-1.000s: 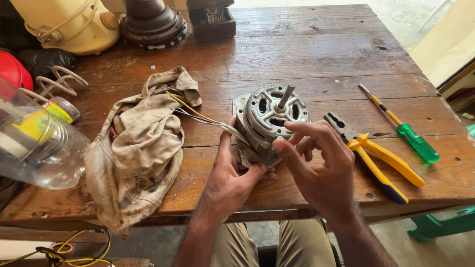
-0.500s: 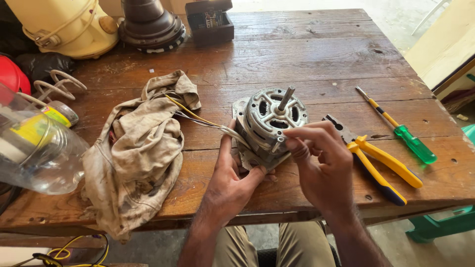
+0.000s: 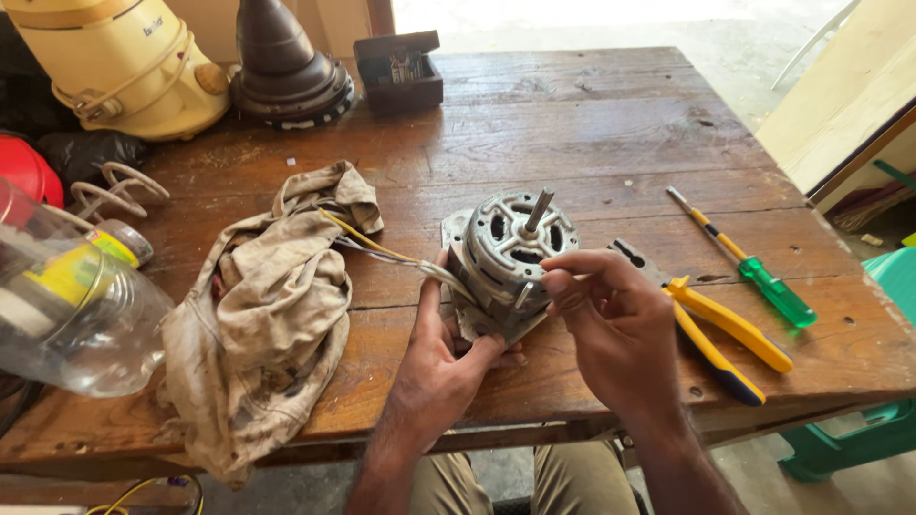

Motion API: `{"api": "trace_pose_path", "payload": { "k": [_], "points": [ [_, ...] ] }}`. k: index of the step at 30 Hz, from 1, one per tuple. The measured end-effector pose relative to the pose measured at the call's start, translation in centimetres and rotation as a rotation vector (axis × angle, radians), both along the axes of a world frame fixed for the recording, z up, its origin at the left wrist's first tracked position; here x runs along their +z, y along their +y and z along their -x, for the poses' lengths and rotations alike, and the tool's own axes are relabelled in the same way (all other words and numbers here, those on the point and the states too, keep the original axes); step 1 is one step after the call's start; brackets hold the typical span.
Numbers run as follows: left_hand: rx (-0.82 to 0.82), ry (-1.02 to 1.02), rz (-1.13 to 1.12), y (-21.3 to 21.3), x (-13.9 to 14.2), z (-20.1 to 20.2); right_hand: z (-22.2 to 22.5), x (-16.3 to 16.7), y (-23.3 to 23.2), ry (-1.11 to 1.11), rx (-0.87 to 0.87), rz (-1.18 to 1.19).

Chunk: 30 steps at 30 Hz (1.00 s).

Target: The person disassembles a small electric motor, applies glue to the rotor and stator, and reassembles the unit with screws and nuts. The person uses a glue bottle and a screwdriver during the process.

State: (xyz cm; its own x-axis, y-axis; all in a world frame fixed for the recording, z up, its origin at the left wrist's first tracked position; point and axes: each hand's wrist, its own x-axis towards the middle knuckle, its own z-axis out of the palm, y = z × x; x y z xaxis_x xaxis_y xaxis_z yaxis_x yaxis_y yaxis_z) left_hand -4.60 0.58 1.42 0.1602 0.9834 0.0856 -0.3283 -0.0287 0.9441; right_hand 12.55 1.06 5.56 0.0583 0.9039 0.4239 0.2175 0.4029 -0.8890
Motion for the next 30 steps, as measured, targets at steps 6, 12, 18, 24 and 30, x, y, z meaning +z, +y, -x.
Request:
{"api": "trace_pose_path", "payload": {
  "k": [6,12,18,24,30],
  "points": [
    [-0.006,-0.053,0.055,0.1,0.3,-0.2,-0.4,0.0,-1.4,-0.176,-0.067,-0.162],
    [0.022,0.022,0.141,-0.3,1.2,-0.1,-0.2,-1.1,-1.7,-0.438,0.011,-0.4],
    [0.102,0.475,-0.159,-0.9,1.6,0.1,-0.5,-2.2,-1.2,-0.407,-0.004,-0.311],
    [0.141,0.379,0.075,-1.4,2.3,-1.0,-0.7,-2.4,-0.9,-0.375,0.028,-0.357],
    [0.311,0.493,0.14,-1.9,3.4,-2.2,-0.4,-2.7,0.0,-0.445,-0.009,-0.409]
  ]
}}
